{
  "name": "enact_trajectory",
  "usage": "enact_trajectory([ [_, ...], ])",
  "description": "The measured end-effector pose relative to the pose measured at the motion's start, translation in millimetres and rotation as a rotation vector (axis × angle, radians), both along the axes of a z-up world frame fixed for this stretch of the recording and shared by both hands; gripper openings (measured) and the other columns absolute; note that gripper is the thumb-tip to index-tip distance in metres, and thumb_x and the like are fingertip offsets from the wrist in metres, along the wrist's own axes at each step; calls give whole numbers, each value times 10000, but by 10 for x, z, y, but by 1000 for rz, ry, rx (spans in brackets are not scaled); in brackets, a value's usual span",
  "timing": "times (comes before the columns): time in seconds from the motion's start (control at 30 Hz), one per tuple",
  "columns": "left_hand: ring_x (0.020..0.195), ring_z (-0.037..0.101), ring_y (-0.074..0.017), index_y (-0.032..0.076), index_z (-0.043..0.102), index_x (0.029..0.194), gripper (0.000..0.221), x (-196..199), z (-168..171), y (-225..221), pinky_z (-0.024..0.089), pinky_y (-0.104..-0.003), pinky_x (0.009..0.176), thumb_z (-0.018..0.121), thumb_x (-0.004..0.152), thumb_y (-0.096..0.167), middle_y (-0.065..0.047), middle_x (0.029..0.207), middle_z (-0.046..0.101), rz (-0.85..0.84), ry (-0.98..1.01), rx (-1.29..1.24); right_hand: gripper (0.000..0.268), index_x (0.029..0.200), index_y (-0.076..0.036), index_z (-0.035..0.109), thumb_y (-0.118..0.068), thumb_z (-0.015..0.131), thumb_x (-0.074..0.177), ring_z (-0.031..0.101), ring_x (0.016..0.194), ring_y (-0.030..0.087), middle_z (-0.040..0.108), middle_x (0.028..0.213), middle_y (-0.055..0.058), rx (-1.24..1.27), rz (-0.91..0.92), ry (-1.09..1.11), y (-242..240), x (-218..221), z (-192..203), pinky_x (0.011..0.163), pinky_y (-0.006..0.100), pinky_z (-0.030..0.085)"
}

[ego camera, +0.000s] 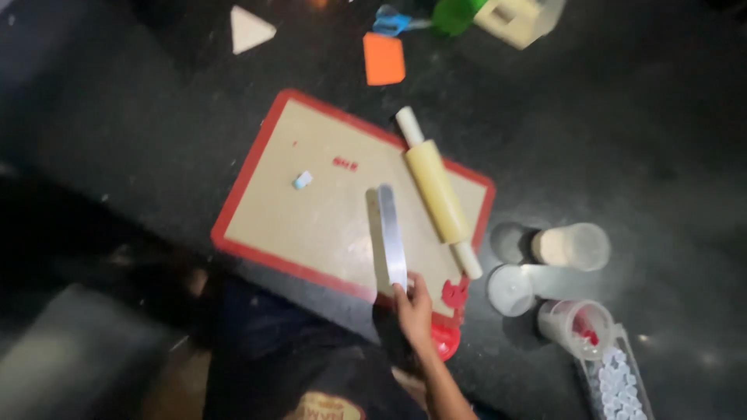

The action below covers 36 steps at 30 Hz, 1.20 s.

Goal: The person uses a small plunger cutter to press letters out of red fondant on a silicone mat, places the cut letters into a plastic tray, then arranges the letters spelling a word on a square metal board and carries the board across the kitchen.

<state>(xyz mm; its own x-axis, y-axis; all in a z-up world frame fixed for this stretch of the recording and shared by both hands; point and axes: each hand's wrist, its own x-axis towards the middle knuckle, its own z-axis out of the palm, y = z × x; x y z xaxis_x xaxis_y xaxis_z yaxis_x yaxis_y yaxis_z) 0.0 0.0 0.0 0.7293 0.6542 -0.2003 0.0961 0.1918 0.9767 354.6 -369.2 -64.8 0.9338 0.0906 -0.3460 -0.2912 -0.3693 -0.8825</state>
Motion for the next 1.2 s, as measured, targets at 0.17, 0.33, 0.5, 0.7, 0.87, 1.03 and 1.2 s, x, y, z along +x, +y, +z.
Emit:
enact_trajectory([
  [0.17, 1075, 627, -174, 40, 555, 1435, 373, 1236, 341, 64, 514, -325, 926, 536, 1073, 129, -76, 1251, 639, 38, 12, -167, 313, 1284, -52, 564, -158, 614, 994, 540, 537, 100, 595, 679, 19, 68, -22, 53, 360, -50, -48, 479, 268, 433],
  [0.33, 1001, 656, -160, 32, 548, 1416, 348, 2423, -310, 1060, 541, -320, 862, 528, 1079, 117, -69, 1198, 655, 16, 77, -281, 396, 1366, -70, 525, -146, 609, 987, 548, 554, 103, 607, 701, 29, 33, -111, 80, 734, -50, -25, 501, 276, 455],
  [0.5, 919, 681, -145, 41, 568, 1330, 294, 3300, -815, 1914, 569, -291, 788, 553, 1045, 116, -56, 1114, 681, -151, 212, -294, 491, 1461, -82, 479, -141, 601, 989, 570, 593, 109, 626, 724, 38, -83, -222, 80, 1211, -5, 167, 547, 284, 485],
  [0.7, 748, 558, -139, 62, 626, 1152, 148, 4146, -791, 2379, 458, -292, 640, 665, 1046, 158, -21, 884, 616, -449, 637, -87, 540, 1530, -110, 455, -143, 586, 1007, 578, 617, 103, 648, 737, 44, -205, -332, 133, 1734, 22, 244, 590, 283, 505],
  [0.87, 823, 702, -245, 45, 732, 1070, 394, 4813, -420, 2440, 542, -394, 763, 708, 1013, 434, -144, 951, 755, -935, 1258, 602, 551, 1542, -120, 466, -136, 591, 1006, 560, 633, 87, 661, 762, 33, -210, -451, 182, 1990, -55, 223, 598, 271, 508],
  [1.03, 855, 720, -261, 107, 719, 1157, 462, 5060, -245, 2257, 563, -424, 795, 650, 1024, 544, -145, 1059, 741, -1096, 1412, 1093, 546, 1537, -119, 472, -137, 601, 1006, 556, 621, 84, 658, 754, 33, -244, -447, 199, 2018, -60, 218, 584, 264, 500],
  [1.2, 1048, 683, -220, 154, 700, 1244, 336, 5372, -117, 1585, 548, -405, 909, 672, 1029, 411, -81, 1179, 701, -1125, 829, 1490, 532, 1523, -111, 492, -144, 614, 1006, 541, 633, 79, 668, 784, 48, -255, -474, 233, 2042, 57, 185, 592, 258, 491],
])
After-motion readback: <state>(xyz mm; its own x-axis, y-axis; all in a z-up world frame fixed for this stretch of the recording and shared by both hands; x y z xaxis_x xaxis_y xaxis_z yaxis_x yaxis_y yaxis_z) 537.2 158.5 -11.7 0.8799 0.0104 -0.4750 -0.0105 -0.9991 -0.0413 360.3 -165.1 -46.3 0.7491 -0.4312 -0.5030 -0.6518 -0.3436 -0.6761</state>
